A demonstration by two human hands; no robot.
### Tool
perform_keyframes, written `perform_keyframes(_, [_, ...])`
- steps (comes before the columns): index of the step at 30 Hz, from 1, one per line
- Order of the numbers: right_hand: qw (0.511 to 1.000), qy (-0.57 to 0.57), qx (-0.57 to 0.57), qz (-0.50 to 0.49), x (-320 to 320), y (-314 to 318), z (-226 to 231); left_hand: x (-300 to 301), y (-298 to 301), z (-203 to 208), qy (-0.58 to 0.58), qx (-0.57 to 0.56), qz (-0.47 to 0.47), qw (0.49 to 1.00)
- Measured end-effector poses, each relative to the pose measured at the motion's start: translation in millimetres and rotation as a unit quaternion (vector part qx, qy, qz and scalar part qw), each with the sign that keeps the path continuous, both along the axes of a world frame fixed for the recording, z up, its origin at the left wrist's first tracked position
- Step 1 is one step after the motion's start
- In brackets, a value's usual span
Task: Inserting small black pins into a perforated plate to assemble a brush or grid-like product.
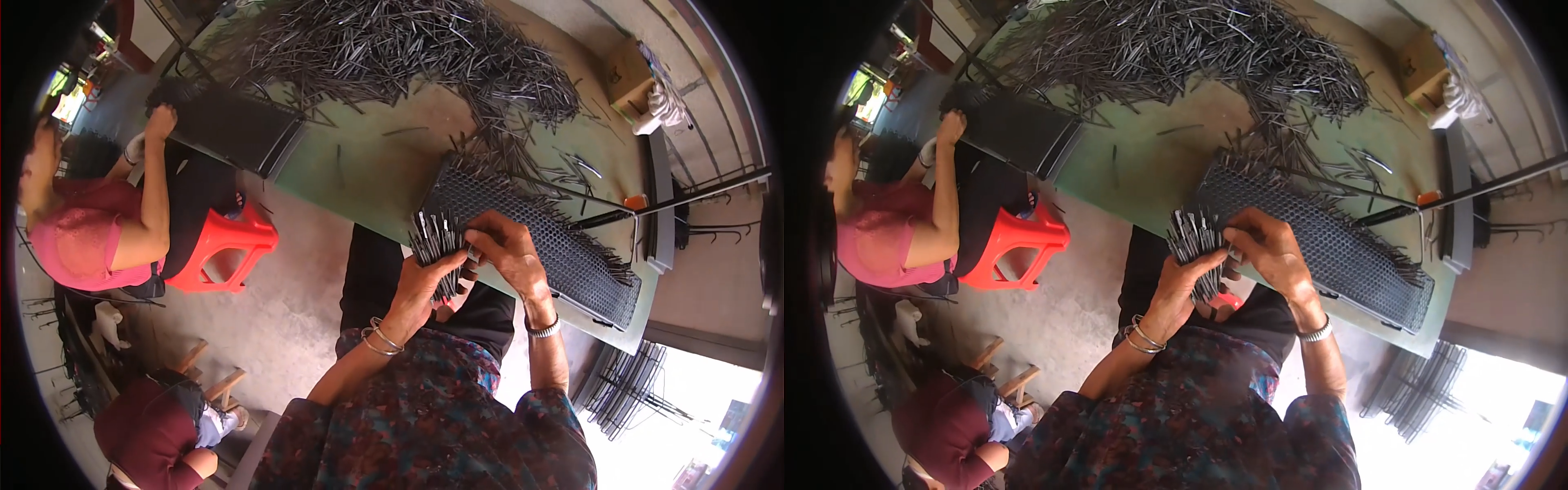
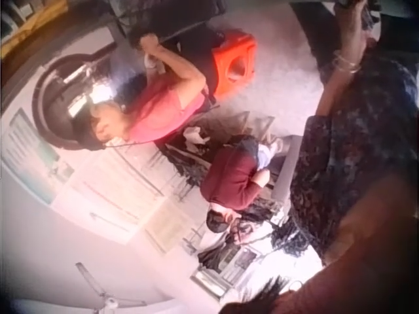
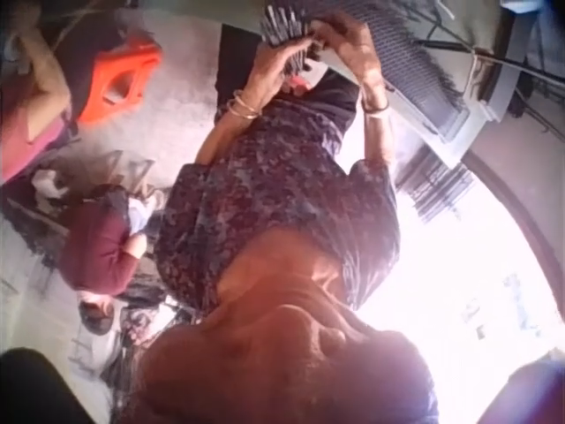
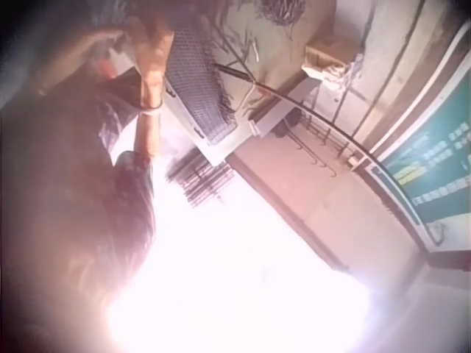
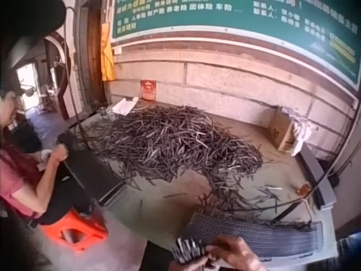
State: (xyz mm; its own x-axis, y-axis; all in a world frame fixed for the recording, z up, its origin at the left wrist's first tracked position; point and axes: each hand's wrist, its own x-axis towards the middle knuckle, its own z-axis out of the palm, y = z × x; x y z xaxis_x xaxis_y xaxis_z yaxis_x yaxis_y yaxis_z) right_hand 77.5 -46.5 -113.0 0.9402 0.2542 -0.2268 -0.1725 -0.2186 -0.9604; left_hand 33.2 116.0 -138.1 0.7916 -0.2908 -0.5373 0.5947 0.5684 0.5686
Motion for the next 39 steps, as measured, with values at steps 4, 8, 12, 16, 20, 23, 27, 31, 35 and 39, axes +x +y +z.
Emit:
perform_keyframes(4, [0.999,0.031,0.032,-0.003,7,4,3,9,3,-2,-0.021,0.011,0.029,0.999])
perform_keyframes(8, [1.000,0.014,0.009,0.016,14,17,5,10,17,0,-0.026,0.034,0.041,0.998])
perform_keyframes(12, [0.998,-0.009,-0.042,0.048,18,31,8,3,22,-1,-0.065,0.028,0.083,0.994])
perform_keyframes(16, [0.994,-0.037,-0.094,0.028,12,17,4,5,23,4,-0.050,0.114,-0.026,0.992])
perform_keyframes(20, [0.998,0.003,-0.053,0.044,21,16,-11,5,9,-42,-0.046,0.061,0.092,0.993])
perform_keyframes(23, [0.989,-0.047,-0.079,0.120,31,2,-25,13,5,-48,-0.061,0.061,0.110,0.990])
perform_keyframes(27, [0.996,-0.023,-0.061,0.065,38,13,-24,24,12,-49,-0.060,0.097,0.106,0.988])
perform_keyframes(31, [0.993,-0.043,-0.087,0.071,34,11,-24,22,20,-38,-0.038,0.086,0.066,0.993])
perform_keyframes(35, [0.998,0.013,-0.059,0.027,21,20,-10,18,15,-41,-0.035,0.020,0.099,0.994])
perform_keyframes(39, [0.981,-0.087,-0.170,-0.016,21,19,4,15,37,-14,-0.035,0.063,0.065,0.995])
